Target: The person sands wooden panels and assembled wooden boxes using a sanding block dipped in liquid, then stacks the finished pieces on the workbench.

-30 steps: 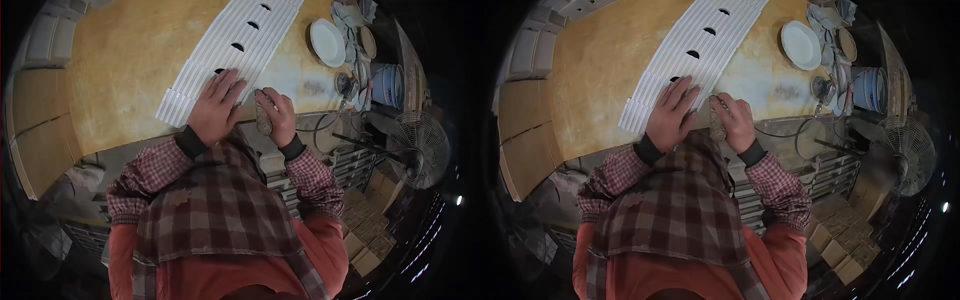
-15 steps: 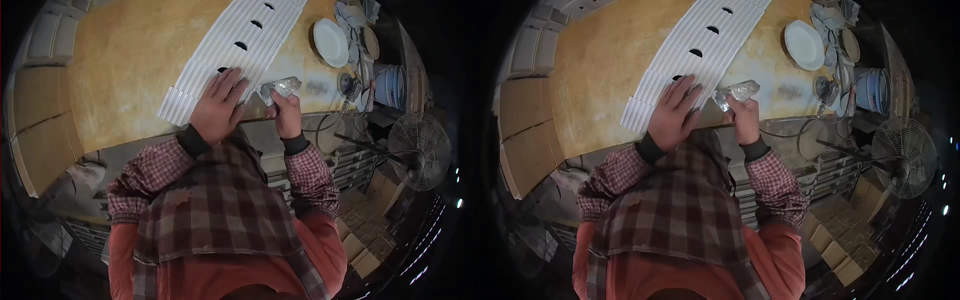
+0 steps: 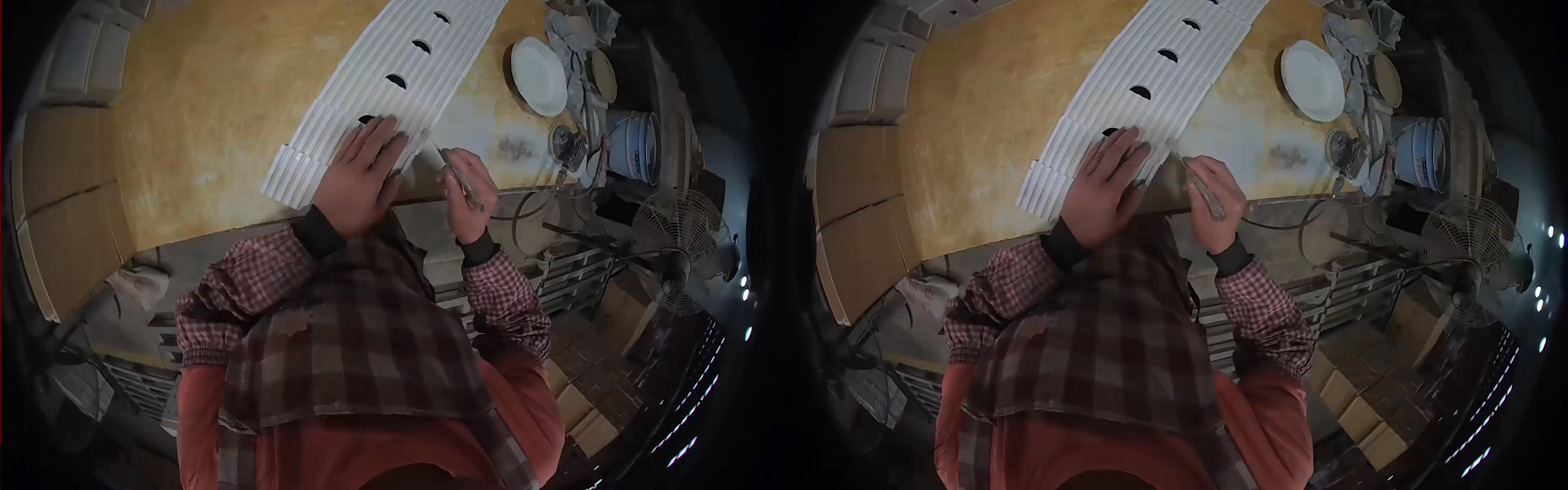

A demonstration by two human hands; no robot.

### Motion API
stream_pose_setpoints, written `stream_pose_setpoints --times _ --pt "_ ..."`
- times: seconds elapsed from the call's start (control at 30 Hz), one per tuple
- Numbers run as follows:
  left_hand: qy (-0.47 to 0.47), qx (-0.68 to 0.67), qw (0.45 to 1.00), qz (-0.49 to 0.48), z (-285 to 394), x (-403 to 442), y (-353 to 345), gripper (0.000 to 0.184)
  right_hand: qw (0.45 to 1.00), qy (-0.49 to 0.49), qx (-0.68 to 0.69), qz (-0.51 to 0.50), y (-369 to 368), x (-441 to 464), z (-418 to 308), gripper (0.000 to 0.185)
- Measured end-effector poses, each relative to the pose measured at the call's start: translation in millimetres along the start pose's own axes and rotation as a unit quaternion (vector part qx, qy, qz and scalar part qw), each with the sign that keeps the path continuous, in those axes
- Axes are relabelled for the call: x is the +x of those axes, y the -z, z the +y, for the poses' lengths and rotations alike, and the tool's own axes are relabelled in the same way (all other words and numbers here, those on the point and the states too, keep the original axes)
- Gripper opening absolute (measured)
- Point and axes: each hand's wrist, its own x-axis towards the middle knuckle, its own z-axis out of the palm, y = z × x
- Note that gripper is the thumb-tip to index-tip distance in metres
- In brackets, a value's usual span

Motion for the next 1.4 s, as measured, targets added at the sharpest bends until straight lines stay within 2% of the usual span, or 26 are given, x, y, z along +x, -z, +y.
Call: stream_pose_setpoints --times 0.07,0.13,0.17,0.2,0.27,0.37,0.4,0.57,0.6,0.67,0.7,0.8,0.87,0.97,1.07,1.1,1.17,1.2,1.27,1.4 --pt "0.003 0.010 1.000 -0.007 0.3 1.5 2.5 0.044 0.984 0.110 -0.128 -0.056 2.6 7.3 -5.6 0.030" --pt "-0.006 0.010 1.000 0.011 -0.8 2.1 1.1 0.044 0.964 0.108 -0.205 -0.128 4.3 8.2 -8.9 0.044" --pt "-0.004 0.019 1.000 0.004 0.6 1.9 2.2 0.044 0.946 0.138 -0.258 -0.138 5.3 6.7 -6.3 0.047" --pt "-0.013 0.013 0.999 0.030 -2.2 1.8 -0.8 0.044 0.933 0.153 -0.285 -0.157 8.3 5.8 -4.5 0.046" --pt "-0.004 0.006 1.000 0.011 -0.5 1.8 -2.8 0.044 0.918 0.163 -0.320 -0.171 12.3 1.6 -5.7 0.045" --pt "0.000 0.006 1.000 0.003 2.9 2.5 0.6 0.044 0.942 0.143 -0.248 -0.174 17.4 3.3 -5.5 0.044" --pt "-0.010 0.016 1.000 0.025 1.0 2.0 -1.5 0.044 0.965 0.111 -0.167 -0.168 19.7 1.3 -4.3 0.044" --pt "-0.003 0.001 1.000 0.014 0.3 1.1 -2.7 0.045 0.990 0.070 -0.105 -0.061 6.4 2.3 3.6 0.043" --pt "-0.014 -0.010 1.000 0.020 -2.5 1.4 -3.2 0.045 0.983 0.096 -0.146 -0.050 2.7 4.3 0.0 0.041" --pt "-0.011 0.027 1.000 0.003 -0.3 1.8 -3.6 0.045 0.977 0.101 -0.170 -0.075 -7.8 3.4 3.3 0.050" --pt "-0.016 0.005 1.000 0.018 -1.5 1.5 -4.1 0.044 0.945 0.164 -0.278 -0.047 -15.8 -0.7 14.2 0.047" --pt "-0.013 0.010 1.000 0.014 -1.4 1.6 -4.7 0.043 0.924 0.189 -0.331 -0.025 -17.6 -9.7 26.5 0.048" --pt "-0.012 0.015 1.000 0.005 -2.5 2.9 -7.0 0.042 0.931 0.178 -0.317 -0.033 -14.6 -14.0 28.3 0.048" --pt "-0.007 0.017 1.000 0.017 -2.7 0.3 -9.0 0.043 0.956 0.108 -0.257 -0.091 0.5 -19.4 23.4 0.043" --pt "-0.005 0.002 1.000 0.014 -2.7 3.6 -6.5 0.044 0.981 0.101 -0.157 -0.048 6.1 -1.5 11.7 0.047" --pt "-0.011 -0.014 1.000 0.020 -5.2 3.0 -6.8 0.044 0.973 0.091 -0.201 -0.067 8.0 4.2 4.5 0.045" --pt "0.002 0.004 1.000 0.005 -1.2 3.5 -5.3 0.045 0.942 0.134 -0.279 -0.130 11.1 11.7 7.9 0.046" --pt "-0.010 0.003 1.000 0.027 -2.7 5.4 -7.1 0.044 0.920 0.153 -0.330 -0.147 12.8 10.8 10.8 0.048" --pt "-0.002 0.003 1.000 0.005 -1.3 3.9 -5.7 0.045 0.909 0.177 -0.342 -0.158 14.1 12.1 6.4 0.046" --pt "-0.017 -0.001 0.999 0.032 -5.6 1.9 -9.6 0.045 0.884 0.225 -0.348 -0.219 25.3 13.9 9.3 0.041"
